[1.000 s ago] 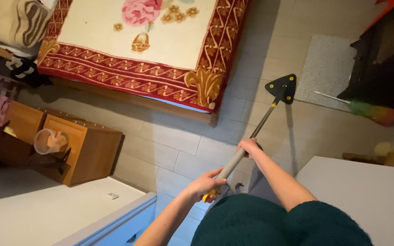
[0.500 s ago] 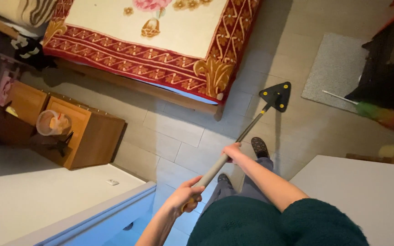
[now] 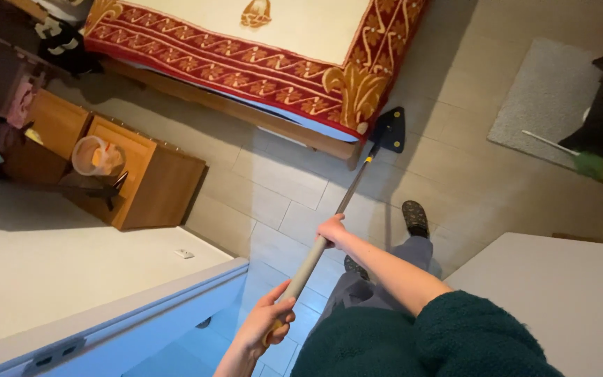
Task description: The person mops a tiled floor in a bedroom using a flat mop with a yellow handle. They move the mop back and forth across the floor, navigating around furniture and a bed, and briefly open a door before continuing to mop.
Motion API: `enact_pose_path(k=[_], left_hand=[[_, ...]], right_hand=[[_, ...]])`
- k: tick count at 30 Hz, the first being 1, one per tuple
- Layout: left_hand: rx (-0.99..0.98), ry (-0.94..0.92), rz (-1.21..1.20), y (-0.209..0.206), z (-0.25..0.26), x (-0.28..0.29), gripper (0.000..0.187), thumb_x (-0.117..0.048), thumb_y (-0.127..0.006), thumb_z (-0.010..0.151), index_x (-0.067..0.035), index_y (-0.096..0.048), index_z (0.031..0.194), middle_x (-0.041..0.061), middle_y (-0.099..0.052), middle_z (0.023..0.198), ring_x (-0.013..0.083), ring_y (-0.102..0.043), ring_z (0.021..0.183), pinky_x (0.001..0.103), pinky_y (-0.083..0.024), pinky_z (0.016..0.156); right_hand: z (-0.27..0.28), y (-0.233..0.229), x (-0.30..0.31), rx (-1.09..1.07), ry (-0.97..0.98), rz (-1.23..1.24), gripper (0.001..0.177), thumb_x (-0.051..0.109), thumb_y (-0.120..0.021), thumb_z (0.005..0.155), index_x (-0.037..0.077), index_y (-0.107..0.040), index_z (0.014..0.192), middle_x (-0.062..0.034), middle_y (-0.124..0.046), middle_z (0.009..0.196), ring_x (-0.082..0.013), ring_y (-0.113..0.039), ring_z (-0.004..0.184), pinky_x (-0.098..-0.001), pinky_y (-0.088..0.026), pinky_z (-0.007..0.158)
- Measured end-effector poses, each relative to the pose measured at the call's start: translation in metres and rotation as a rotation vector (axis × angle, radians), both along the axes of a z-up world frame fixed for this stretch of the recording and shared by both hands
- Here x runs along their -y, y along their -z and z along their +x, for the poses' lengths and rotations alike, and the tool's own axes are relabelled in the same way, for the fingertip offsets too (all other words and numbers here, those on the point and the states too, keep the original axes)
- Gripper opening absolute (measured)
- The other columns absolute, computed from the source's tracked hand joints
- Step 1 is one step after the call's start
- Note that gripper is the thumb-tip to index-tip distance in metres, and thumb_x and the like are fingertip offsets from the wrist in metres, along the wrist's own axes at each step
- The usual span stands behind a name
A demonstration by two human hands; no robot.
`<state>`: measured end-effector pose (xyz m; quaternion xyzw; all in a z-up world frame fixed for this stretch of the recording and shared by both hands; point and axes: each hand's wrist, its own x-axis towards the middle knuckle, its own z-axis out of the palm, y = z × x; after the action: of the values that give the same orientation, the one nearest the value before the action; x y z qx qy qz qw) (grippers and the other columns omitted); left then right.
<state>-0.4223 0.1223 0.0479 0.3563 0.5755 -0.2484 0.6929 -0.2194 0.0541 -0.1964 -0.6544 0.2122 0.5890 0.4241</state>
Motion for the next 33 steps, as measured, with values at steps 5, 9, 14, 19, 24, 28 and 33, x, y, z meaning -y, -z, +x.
enact_pose_path(k=[5,9,14,19,24,28,33], left_hand=[[-0.043,0.033,-0.004,-0.018,-0.028,-0.013,0.071,-0.019,-0.064,0.097,-0.033,-0.04,0.162,0.008,-0.044,0.07,0.01,-0.028,0.038,0.023,-0.012,0.037],[-0.173,0.068,-0.108,-0.031,-0.048,-0.035,0.08,-0.015,-0.071,0.097,-0.037,-0.033,0.164,0.011,-0.051,0.073,0.0121,-0.04,0.038,0.022,-0.03,0.032],[-0.151,0.364,-0.024,-0.045,-0.045,-0.048,0.073,-0.021,-0.068,0.097,-0.041,-0.04,0.162,0.008,-0.048,0.07,0.0121,-0.041,0.039,0.024,-0.023,0.033],[-0.127,0.527,-0.025,-0.037,-0.016,-0.07,0.076,-0.017,-0.069,0.097,-0.043,-0.04,0.162,0.009,-0.046,0.071,0.0146,-0.042,0.038,0.026,-0.025,0.031],[-0.138,0.831,0.141,-0.059,0.06,-0.054,0.075,-0.015,-0.069,0.087,-0.041,-0.053,0.156,0.008,-0.049,0.072,0.0123,-0.032,0.044,0.026,-0.019,0.041],[-0.127,1.084,0.207,-0.047,0.122,-0.025,0.078,-0.019,-0.072,0.086,-0.046,-0.049,0.156,0.006,-0.053,0.075,0.0135,-0.039,0.048,0.027,-0.027,0.044],[-0.073,1.314,0.261,-0.045,0.199,0.015,0.083,-0.015,-0.065,0.084,-0.046,-0.043,0.158,0.002,-0.05,0.076,0.0134,-0.041,0.048,0.026,-0.031,0.044]], right_hand=[[-0.04,0.009,-0.016,0.045,-0.05,0.028,0.117,-0.005,-0.06,0.08,0.011,0.027,0.157,-0.0146,-0.066,0.081,-0.025,-0.067,0.065,-0.0367,-0.057,0.052],[-0.072,-0.004,-0.018,-0.007,-0.003,0.025,0.114,-0.006,-0.06,0.085,0.015,0.026,0.158,-0.0202,-0.072,0.098,-0.03,-0.073,0.08,-0.0426,-0.063,0.063],[-0.09,-0.008,-0.015,-0.096,0.161,0.061,0.103,-0.001,-0.054,0.092,0.022,0.022,0.157,-0.0163,-0.067,0.101,-0.0236,-0.072,0.085,-0.0404,-0.063,0.069],[-0.075,-0.006,-0.006,-0.103,0.273,0.084,0.112,-0.003,-0.059,0.085,0.023,0.022,0.158,-0.0169,-0.063,0.095,-0.0246,-0.065,0.079,-0.0364,-0.057,0.061],[-0.046,0.029,0.025,-0.096,0.57,0.077,0.084,-0.008,-0.062,0.081,0.017,-0.011,0.142,-0.0183,-0.052,0.107,-0.0272,-0.063,0.089,-0.0443,-0.062,0.072],[0.001,0.057,0.067,-0.082,0.691,0.037,0.104,-0.009,-0.067,0.081,0.02,0.002,0.154,-0.0209,-0.053,0.111,-0.0301,-0.062,0.086,-0.0456,-0.061,0.069],[0.062,0.062,0.12,-0.086,0.741,0.034,0.101,0.003,-0.067,0.091,0.018,0.007,0.159,-0.018,-0.068,0.105,-0.0255,-0.066,0.087,-0.0423,-0.057,0.066]])
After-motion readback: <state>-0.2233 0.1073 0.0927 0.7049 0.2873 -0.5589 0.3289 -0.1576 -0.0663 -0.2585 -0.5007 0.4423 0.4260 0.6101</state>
